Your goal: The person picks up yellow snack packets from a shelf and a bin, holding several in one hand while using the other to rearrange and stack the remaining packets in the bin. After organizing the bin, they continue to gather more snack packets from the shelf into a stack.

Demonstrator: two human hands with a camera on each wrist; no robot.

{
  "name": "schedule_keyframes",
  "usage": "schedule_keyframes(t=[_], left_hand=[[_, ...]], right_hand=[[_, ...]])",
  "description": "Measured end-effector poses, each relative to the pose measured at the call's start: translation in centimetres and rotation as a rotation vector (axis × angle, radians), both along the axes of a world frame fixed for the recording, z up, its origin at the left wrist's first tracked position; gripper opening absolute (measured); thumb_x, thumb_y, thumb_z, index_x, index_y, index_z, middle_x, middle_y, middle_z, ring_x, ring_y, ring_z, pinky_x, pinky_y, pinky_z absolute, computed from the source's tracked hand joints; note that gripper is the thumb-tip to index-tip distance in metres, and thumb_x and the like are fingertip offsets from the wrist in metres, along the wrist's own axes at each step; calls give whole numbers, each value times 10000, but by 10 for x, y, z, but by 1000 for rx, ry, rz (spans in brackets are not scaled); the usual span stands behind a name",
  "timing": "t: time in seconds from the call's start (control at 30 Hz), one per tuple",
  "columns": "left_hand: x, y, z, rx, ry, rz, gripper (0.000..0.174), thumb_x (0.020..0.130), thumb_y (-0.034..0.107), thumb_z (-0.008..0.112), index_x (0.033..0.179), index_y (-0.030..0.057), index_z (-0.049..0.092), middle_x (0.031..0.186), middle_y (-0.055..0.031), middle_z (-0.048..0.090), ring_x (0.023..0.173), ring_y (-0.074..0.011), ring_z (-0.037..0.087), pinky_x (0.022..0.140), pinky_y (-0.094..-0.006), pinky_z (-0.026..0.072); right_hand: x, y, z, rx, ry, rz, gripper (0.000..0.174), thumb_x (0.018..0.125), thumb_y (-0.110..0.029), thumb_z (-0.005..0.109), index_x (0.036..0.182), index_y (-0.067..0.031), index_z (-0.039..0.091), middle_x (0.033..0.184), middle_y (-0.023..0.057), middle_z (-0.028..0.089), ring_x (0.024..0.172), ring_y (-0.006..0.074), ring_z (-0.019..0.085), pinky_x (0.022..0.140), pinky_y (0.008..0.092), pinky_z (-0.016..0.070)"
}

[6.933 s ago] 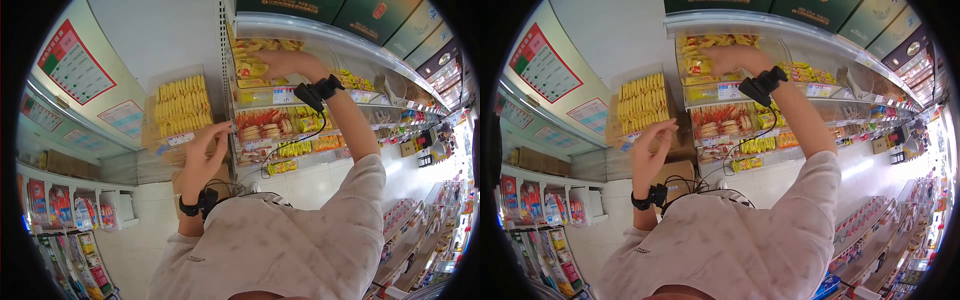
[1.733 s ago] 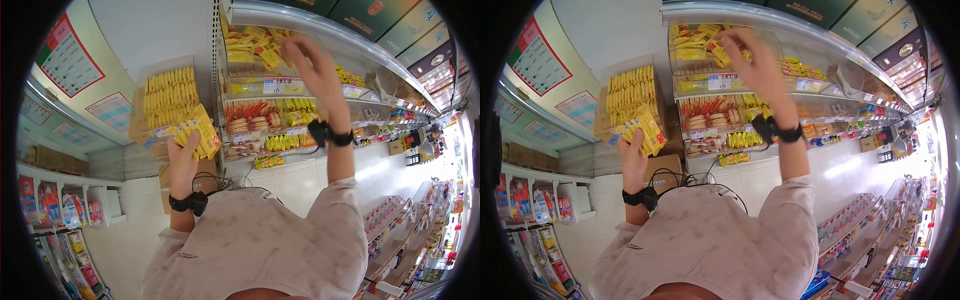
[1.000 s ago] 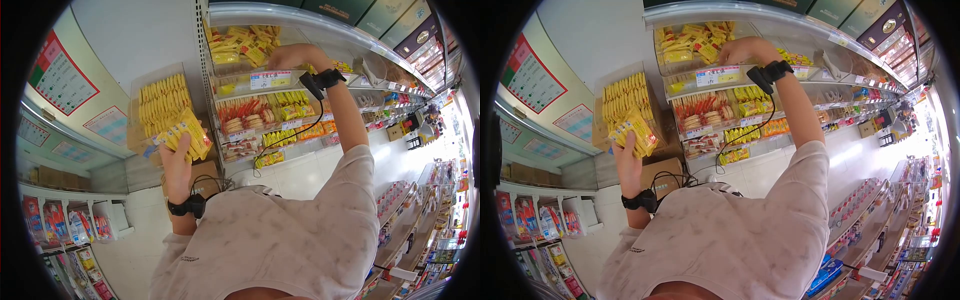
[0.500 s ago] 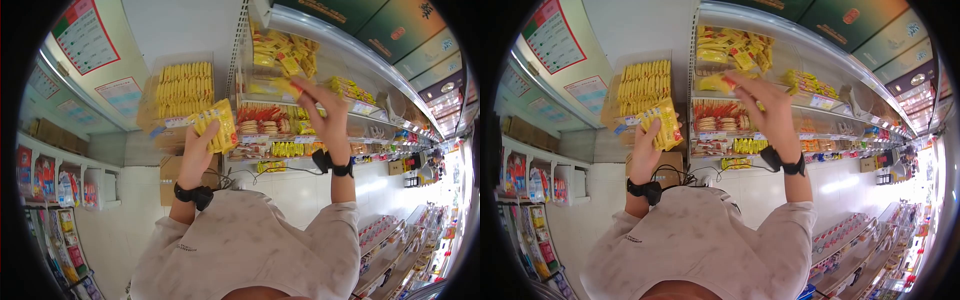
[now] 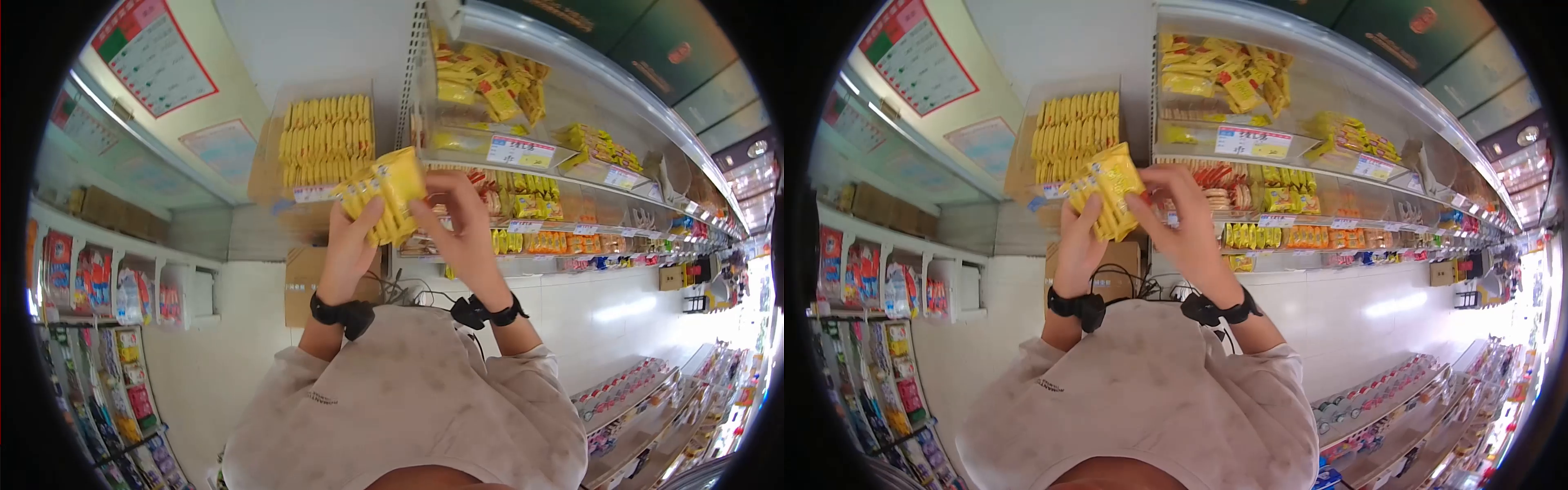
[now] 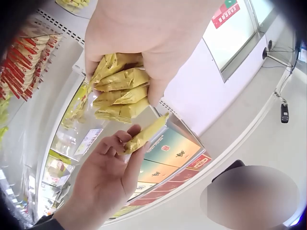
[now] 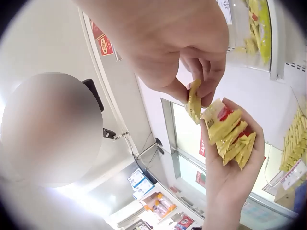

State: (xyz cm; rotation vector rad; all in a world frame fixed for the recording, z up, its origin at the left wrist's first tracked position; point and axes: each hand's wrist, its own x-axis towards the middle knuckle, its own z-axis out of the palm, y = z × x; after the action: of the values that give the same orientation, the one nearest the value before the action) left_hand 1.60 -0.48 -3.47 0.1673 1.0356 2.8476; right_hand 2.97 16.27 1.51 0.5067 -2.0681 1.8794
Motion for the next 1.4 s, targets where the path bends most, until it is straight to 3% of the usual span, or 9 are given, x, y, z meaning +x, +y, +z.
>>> schedule_keyframes(t=[0.07, 0.33, 0.43, 0.53, 0.63, 0.9, 1.1, 1.2, 1.4], left_hand=[[2, -6, -6, 11, 26, 25, 431, 981, 46, 658, 1375, -25, 499, 1293, -113, 637, 1146, -204, 661, 967, -373, 562], [-5, -28, -24, -8, 159, -85, 673, 965, 138, 697, 1508, 49, 310, 1415, -133, 538, 1256, -292, 599, 1043, -449, 529], [-6, -31, -29, 19, 106, -56, 651, 964, 100, 681, 1507, 55, 325, 1410, -134, 544, 1256, -291, 599, 1046, -447, 528], [-4, -28, -22, -53, 45, 10, 623, 967, 73, 663, 1503, 59, 347, 1404, -133, 551, 1255, -291, 599, 1048, -443, 528], [-2, -22, -10, -26, -57, 133, 548, 930, -38, 656, 1429, -1, 431, 1334, -135, 596, 1209, -266, 627, 1026, -421, 539], [-1, -29, -4, -38, -78, 182, 558, 929, -39, 673, 1431, 32, 438, 1349, -105, 592, 1220, -249, 621, 1017, -402, 542], [3, -25, 2, -45, -116, 158, 514, 927, -21, 698, 1389, 18, 475, 1329, -102, 610, 1189, -238, 642, 983, -397, 565], [3, -21, -1, -84, -103, 134, 535, 960, -1, 660, 1435, 39, 418, 1383, -109, 574, 1243, -266, 609, 1022, -433, 542], [6, -24, 2, -109, -22, 120, 575, 970, -3, 644, 1478, 49, 381, 1421, -113, 549, 1292, -272, 575, 1055, -445, 519]], right_hand=[[-4, 1, -2, 152, 75, -81, 293, 902, -34, 754, 1172, -3, 643, 1036, 84, 635, 915, 167, 654, 826, 285, 525], [-3, -12, 13, -36, -45, 58, 259, 878, -43, 777, 1109, -23, 661, 948, 49, 583, 775, 130, 581, 680, 266, 477], [-9, -8, 16, 182, 162, 20, 242, 877, -47, 776, 1087, -25, 657, 922, 43, 561, 717, 132, 524, 637, 266, 441], [-7, -9, 18, 171, 67, 47, 221, 882, -55, 770, 1073, -29, 662, 908, 39, 544, 683, 140, 473, 617, 275, 419], [-9, -9, 21, 194, 45, 66, 210, 886, -66, 768, 1068, -29, 669, 905, 44, 553, 709, 135, 519, 629, 270, 436], [-46, 47, 86, 348, 350, -172, 122, 924, -57, 664, 1024, 8, 687, 893, 114, 661, 767, 208, 626, 705, 300, 511], [-176, 127, 78, 881, 93, 71, 357, 931, -221, 629, 1230, -26, 648, 1130, 119, 713, 1048, 256, 679, 906, 368, 539], [-221, 133, 85, 1284, -180, 194, 502, 908, -243, 673, 1369, -63, 593, 1302, 139, 653, 1228, 254, 609, 1039, 355, 478], [-241, 117, 101, 1417, -282, 279, 666, 816, -307, 735, 1397, -29, 566, 1331, 148, 644, 1245, 252, 599, 1041, 344, 467]])
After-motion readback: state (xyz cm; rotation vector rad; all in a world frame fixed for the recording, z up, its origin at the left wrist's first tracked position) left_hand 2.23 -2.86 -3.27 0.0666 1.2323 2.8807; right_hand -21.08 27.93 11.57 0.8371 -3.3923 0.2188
